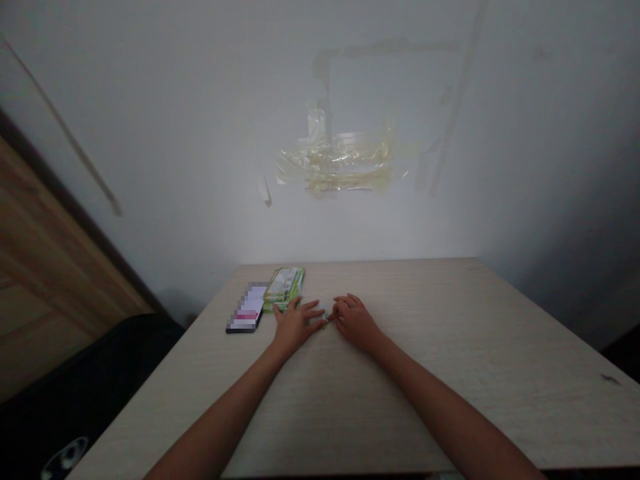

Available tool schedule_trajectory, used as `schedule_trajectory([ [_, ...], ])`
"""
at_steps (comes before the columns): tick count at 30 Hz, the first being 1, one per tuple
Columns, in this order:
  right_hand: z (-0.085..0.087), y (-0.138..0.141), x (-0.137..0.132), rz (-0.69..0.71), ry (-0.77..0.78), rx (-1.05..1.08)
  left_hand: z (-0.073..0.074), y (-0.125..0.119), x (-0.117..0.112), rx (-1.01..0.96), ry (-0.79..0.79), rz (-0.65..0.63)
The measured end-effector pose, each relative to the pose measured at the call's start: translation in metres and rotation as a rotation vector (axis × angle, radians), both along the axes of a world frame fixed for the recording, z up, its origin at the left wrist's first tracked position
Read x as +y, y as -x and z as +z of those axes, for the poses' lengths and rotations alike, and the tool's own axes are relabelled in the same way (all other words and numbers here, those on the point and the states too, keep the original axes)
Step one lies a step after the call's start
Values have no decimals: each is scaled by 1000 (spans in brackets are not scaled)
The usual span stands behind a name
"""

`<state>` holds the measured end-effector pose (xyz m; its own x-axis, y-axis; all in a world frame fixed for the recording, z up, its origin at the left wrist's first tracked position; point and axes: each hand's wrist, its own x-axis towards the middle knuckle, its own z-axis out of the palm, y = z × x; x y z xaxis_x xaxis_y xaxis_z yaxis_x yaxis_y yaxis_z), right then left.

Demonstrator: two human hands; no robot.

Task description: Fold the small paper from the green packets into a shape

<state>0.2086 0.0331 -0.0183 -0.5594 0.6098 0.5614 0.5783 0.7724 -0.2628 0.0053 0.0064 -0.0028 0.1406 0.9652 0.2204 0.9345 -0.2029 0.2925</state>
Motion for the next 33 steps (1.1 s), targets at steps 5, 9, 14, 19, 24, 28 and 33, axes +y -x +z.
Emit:
schedule_trajectory([
  [5,-1,3,1,-66,-40,-19,0,-1,0,20,15,19],
  [9,-2,7,3,-106,-59,-39,-1,0,0,18,-7,8],
  [14,-5,13,7,-183,-74,-67,2,-2,-2,42,13,24],
  [19,-7,15,11,-166,-87,-71,2,-3,-3,15,2,30],
  [24,-2,13,8,-106,-76,-50,-3,-1,-2,-12,-56,55],
  [28,2,9,4,-60,-79,-49,-4,1,-1,-21,-17,48],
  [33,-4,6,4,-116,-87,-63,-1,3,-1,7,22,9],
])
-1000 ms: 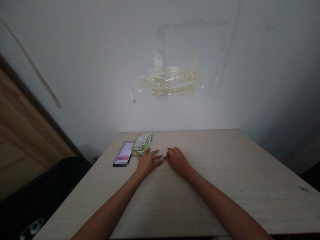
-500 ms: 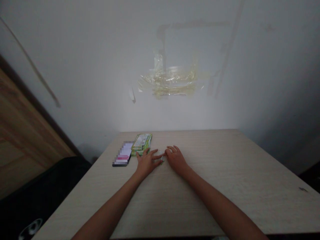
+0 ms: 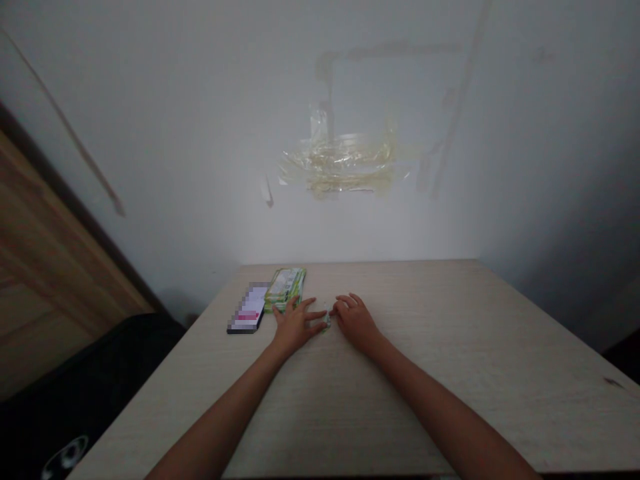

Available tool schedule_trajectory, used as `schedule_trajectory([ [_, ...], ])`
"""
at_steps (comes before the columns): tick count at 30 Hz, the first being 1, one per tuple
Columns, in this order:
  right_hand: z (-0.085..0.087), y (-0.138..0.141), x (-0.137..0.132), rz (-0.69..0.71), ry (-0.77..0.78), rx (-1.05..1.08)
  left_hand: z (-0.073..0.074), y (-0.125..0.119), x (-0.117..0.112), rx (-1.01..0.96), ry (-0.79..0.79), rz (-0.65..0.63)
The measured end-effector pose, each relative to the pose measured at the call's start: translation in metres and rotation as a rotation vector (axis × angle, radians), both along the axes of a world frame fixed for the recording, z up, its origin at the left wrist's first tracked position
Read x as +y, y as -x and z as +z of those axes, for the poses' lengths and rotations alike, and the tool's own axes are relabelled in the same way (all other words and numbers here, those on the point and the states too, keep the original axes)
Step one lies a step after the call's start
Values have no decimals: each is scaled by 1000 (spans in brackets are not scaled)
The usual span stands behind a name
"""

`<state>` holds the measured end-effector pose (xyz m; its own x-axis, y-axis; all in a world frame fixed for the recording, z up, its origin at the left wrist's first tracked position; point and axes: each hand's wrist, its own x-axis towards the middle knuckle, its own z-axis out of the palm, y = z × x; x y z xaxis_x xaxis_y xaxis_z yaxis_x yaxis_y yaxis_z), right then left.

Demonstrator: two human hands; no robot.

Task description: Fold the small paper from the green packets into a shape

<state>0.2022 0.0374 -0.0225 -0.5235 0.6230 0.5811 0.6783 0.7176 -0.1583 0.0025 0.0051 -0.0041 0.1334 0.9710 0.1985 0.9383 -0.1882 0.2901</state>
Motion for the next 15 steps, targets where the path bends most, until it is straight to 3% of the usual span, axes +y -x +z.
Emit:
schedule_trajectory([
  [5,-4,4,6,-122,-7,-47,3,0,0,28,30,-10],
  [15,-1,8,5,-170,-45,-70,1,1,2,-19,39,-32],
])
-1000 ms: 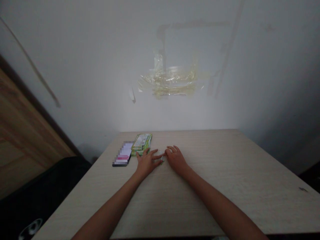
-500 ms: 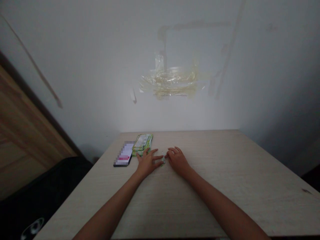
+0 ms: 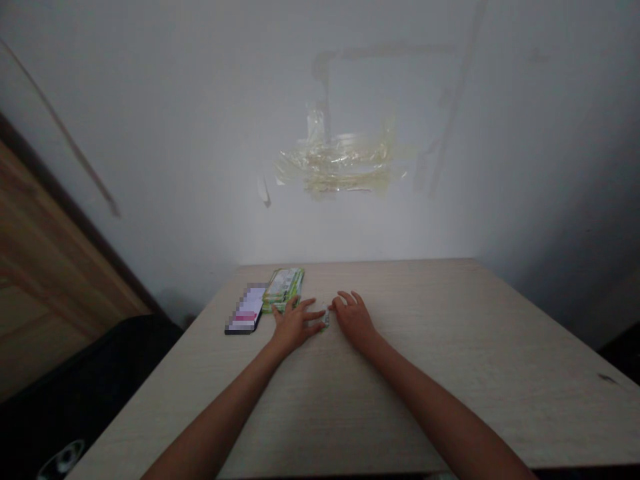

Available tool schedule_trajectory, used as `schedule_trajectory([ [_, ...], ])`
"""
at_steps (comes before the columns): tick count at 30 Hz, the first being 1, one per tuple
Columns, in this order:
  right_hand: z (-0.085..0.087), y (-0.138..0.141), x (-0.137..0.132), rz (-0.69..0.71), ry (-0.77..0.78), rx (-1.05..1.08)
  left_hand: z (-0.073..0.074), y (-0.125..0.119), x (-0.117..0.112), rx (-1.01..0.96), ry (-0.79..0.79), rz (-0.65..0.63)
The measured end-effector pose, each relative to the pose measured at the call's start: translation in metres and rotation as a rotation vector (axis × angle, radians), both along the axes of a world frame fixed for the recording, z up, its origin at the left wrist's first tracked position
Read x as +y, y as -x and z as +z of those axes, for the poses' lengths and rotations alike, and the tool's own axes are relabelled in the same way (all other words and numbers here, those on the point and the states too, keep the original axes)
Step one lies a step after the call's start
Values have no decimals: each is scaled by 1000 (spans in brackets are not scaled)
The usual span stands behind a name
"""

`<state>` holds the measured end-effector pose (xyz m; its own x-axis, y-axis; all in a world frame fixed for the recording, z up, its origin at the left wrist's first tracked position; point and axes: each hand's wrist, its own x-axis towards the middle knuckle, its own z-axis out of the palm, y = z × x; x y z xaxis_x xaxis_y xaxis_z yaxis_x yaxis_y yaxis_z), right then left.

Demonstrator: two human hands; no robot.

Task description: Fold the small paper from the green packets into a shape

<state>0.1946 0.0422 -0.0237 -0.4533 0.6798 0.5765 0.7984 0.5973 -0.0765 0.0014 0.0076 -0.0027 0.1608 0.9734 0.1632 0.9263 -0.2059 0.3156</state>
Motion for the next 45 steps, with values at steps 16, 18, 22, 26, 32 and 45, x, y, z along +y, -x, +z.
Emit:
schedule_trajectory([
  [16,-2,-2,2,85,50,77,-8,-3,-2,-19,-127,32],
  [18,-1,-5,0,119,57,97,-8,-3,-2,-15,-136,51],
  [22,2,-9,-5,184,82,132,-7,-2,-1,-15,-100,60],
  [26,2,-11,-5,157,91,130,-5,-1,1,-18,-53,64],
  [32,-2,-7,5,29,58,56,-4,-1,2,2,-39,47],
  [45,4,-4,-1,66,128,170,-2,-2,-3,-35,-61,40],
])
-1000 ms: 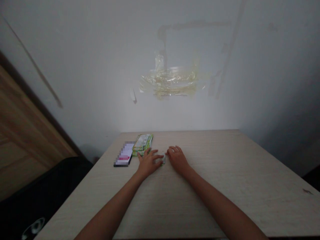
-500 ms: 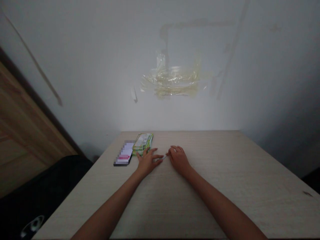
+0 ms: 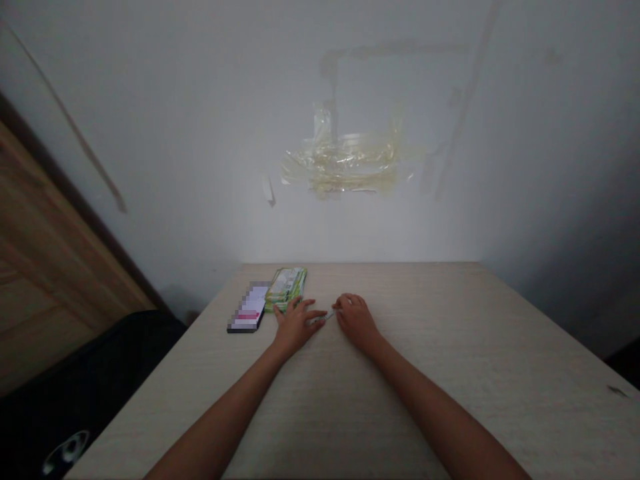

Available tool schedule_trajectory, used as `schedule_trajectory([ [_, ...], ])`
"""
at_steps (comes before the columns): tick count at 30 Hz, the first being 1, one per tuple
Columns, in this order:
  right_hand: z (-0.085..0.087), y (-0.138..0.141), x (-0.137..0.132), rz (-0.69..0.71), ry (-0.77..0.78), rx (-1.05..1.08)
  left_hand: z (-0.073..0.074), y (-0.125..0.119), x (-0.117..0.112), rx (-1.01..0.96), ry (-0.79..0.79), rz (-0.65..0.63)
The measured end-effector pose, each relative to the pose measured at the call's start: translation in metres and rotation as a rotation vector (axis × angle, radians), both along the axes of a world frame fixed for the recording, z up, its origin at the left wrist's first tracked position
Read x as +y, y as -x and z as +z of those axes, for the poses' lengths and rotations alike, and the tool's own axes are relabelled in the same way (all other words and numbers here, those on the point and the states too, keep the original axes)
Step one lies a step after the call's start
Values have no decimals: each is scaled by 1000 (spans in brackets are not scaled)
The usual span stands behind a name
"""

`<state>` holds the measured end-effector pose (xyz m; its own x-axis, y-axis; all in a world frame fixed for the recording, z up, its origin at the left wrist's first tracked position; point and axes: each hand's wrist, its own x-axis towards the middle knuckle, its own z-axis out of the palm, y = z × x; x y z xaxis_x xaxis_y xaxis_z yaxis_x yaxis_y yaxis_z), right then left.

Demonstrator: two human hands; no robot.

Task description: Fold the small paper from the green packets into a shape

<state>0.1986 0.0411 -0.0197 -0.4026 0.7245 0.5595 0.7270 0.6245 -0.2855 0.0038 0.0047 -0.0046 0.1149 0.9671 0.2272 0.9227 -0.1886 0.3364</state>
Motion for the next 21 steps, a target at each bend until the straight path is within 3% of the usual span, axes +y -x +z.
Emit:
schedule_trajectory([
  [11,1,-6,-2,75,97,81,-6,-1,1,28,-138,-14],
  [21,-5,-9,4,129,78,53,-5,-5,0,49,-145,-49],
])
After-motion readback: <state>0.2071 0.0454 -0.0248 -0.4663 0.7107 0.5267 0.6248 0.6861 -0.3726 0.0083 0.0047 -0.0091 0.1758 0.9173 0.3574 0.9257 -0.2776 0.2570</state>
